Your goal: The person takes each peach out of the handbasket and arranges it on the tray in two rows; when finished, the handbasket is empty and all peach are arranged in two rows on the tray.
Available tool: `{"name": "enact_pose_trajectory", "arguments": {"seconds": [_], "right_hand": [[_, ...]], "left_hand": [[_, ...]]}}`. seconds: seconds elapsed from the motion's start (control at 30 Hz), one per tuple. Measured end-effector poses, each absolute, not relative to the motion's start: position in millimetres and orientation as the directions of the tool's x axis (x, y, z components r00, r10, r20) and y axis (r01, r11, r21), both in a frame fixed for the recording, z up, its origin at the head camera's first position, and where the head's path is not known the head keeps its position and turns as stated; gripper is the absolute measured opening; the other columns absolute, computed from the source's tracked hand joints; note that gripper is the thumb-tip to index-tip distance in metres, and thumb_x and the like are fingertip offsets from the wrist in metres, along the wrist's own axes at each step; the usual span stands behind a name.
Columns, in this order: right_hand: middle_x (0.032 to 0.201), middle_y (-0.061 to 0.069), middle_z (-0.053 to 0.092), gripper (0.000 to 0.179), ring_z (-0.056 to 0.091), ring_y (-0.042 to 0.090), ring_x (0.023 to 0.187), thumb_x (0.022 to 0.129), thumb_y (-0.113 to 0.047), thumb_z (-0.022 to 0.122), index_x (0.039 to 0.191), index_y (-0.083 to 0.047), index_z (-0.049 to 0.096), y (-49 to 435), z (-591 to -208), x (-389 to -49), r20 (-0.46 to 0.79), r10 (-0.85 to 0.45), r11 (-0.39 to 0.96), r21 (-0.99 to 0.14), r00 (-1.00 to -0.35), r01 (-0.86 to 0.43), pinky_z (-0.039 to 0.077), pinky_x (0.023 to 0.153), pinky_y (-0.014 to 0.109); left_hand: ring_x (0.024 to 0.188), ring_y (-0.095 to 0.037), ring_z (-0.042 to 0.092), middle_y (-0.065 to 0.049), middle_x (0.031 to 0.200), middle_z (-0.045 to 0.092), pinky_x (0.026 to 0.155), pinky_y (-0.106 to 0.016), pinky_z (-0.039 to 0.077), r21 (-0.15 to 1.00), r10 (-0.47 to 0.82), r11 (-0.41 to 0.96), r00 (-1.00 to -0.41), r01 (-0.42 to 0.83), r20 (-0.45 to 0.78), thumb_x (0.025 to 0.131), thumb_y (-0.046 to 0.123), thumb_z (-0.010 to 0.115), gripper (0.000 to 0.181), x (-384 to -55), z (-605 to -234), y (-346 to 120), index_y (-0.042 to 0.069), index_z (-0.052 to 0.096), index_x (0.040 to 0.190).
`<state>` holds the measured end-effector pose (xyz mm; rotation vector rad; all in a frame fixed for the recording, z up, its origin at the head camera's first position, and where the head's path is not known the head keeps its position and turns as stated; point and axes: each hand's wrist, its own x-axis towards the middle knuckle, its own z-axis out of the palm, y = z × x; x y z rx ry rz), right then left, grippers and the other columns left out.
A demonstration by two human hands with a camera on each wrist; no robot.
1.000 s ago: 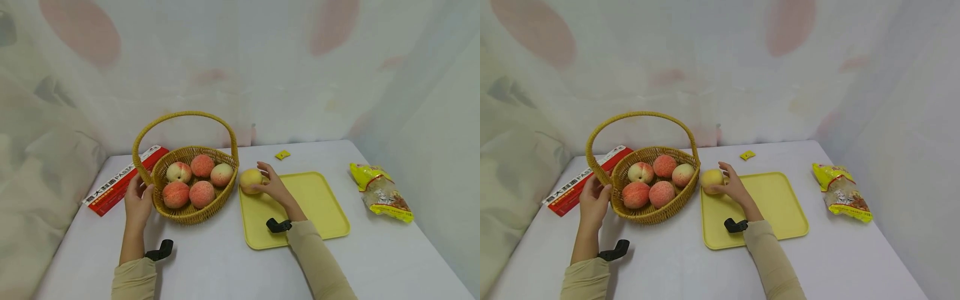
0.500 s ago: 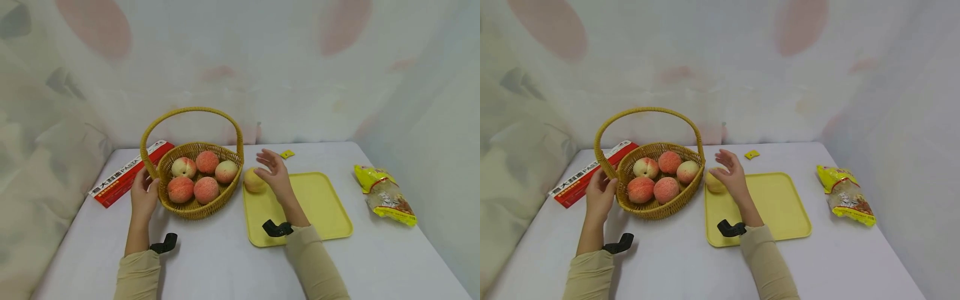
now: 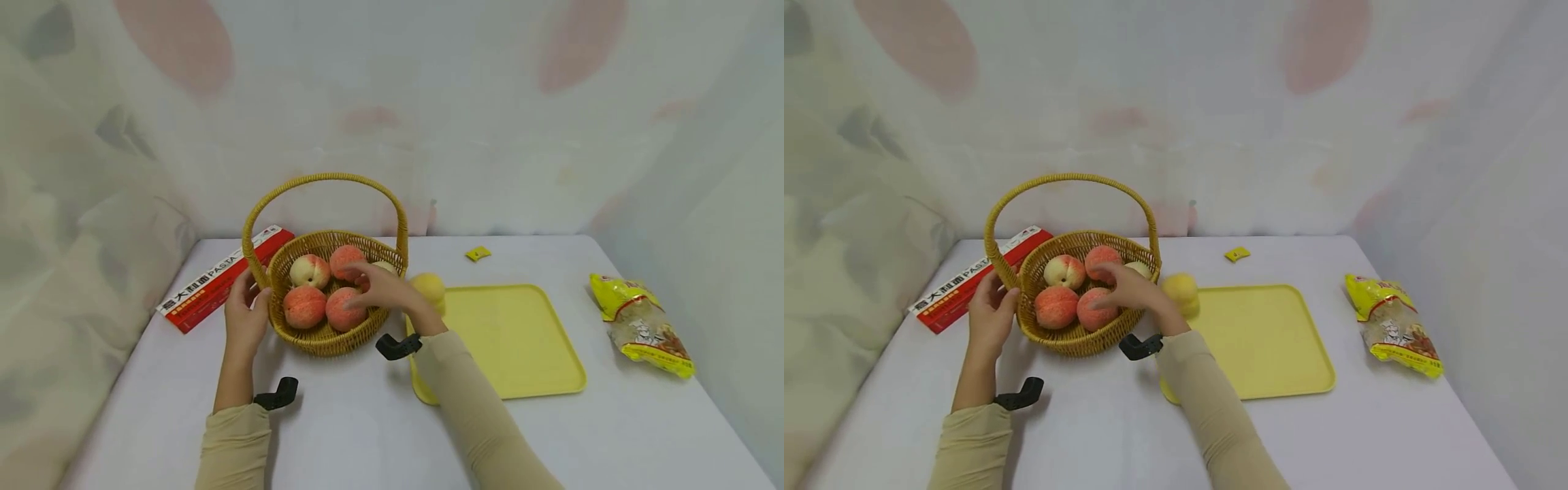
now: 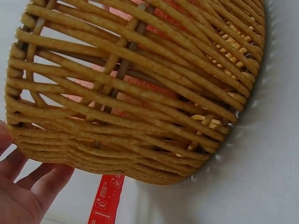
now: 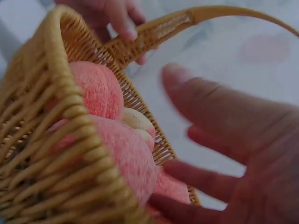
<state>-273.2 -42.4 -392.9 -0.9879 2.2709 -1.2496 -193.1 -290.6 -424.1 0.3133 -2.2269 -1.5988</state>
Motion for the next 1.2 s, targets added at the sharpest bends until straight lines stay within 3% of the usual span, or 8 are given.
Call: {"name": "enact_pose_trajectory", "arguments": {"seconds": [0.17,0.43,0.67,0.93,1.2], "right_hand": [[0.135,0.006,0.048,0.057,0.041,0.018,0.125,0.082,-0.018,0.069,0.134,-0.009,0.046,-53.7,-390.5,-281.4,-0.119,-0.781,0.470,-0.758,-0.613,-0.452,0.036,0.101,0.027],[0.126,-0.003,0.053,0.053,0.047,0.010,0.114,0.075,-0.023,0.076,0.124,-0.017,0.056,-58.5,-396.0,-281.9,-0.201,-0.757,0.549,-0.712,-0.622,-0.437,0.038,0.096,0.025],[0.119,-0.008,0.057,0.053,0.052,0.007,0.102,0.073,-0.017,0.076,0.123,-0.018,0.059,-50.3,-396.8,-278.5,-0.071,-0.757,0.461,-0.763,-0.650,-0.453,0.045,0.085,0.023],[0.123,-0.007,0.053,0.058,0.052,0.011,0.105,0.069,-0.021,0.081,0.123,-0.019,0.058,-17.7,-376.3,-268.6,0.096,-0.668,0.320,-0.859,-0.738,-0.401,0.048,0.084,0.028],[0.127,0.009,0.051,0.057,0.049,0.022,0.112,0.073,-0.003,0.076,0.125,-0.003,0.053,50.9,-338.8,-235.8,0.228,-0.556,0.193,-0.900,-0.799,-0.391,0.047,0.090,0.038]], "left_hand": [[0.128,-0.025,0.039,-0.004,0.141,0.040,0.102,-0.042,0.037,0.944,-0.379,0.327,-0.907,0.053,0.182,0.095,0.013,0.047,0.050,-196.8,-421.4,-287.8,0.022,0.034,0.142],[0.127,-0.025,0.040,-0.003,0.141,0.041,0.102,-0.042,0.038,0.947,-0.376,0.316,-0.910,0.049,0.173,0.095,0.013,0.048,0.049,-198.5,-422.3,-282.1,0.023,0.035,0.142],[0.128,-0.026,0.039,-0.003,0.142,0.040,0.103,-0.043,0.037,0.945,-0.384,0.328,-0.910,0.022,0.154,0.096,0.016,0.048,0.049,-196.6,-425.0,-283.9,0.025,0.034,0.142],[0.128,-0.025,0.040,-0.002,0.141,0.041,0.103,-0.042,0.037,0.942,-0.396,0.335,-0.902,0.030,0.170,0.096,0.016,0.048,0.049,-195.5,-423.1,-290.0,0.025,0.035,0.142],[0.126,-0.026,0.043,-0.005,0.138,0.045,0.104,-0.040,0.036,0.941,-0.411,0.329,-0.886,0.074,0.214,0.094,0.011,0.049,0.048,-194.4,-426.0,-292.2,0.023,0.039,0.139]]}}
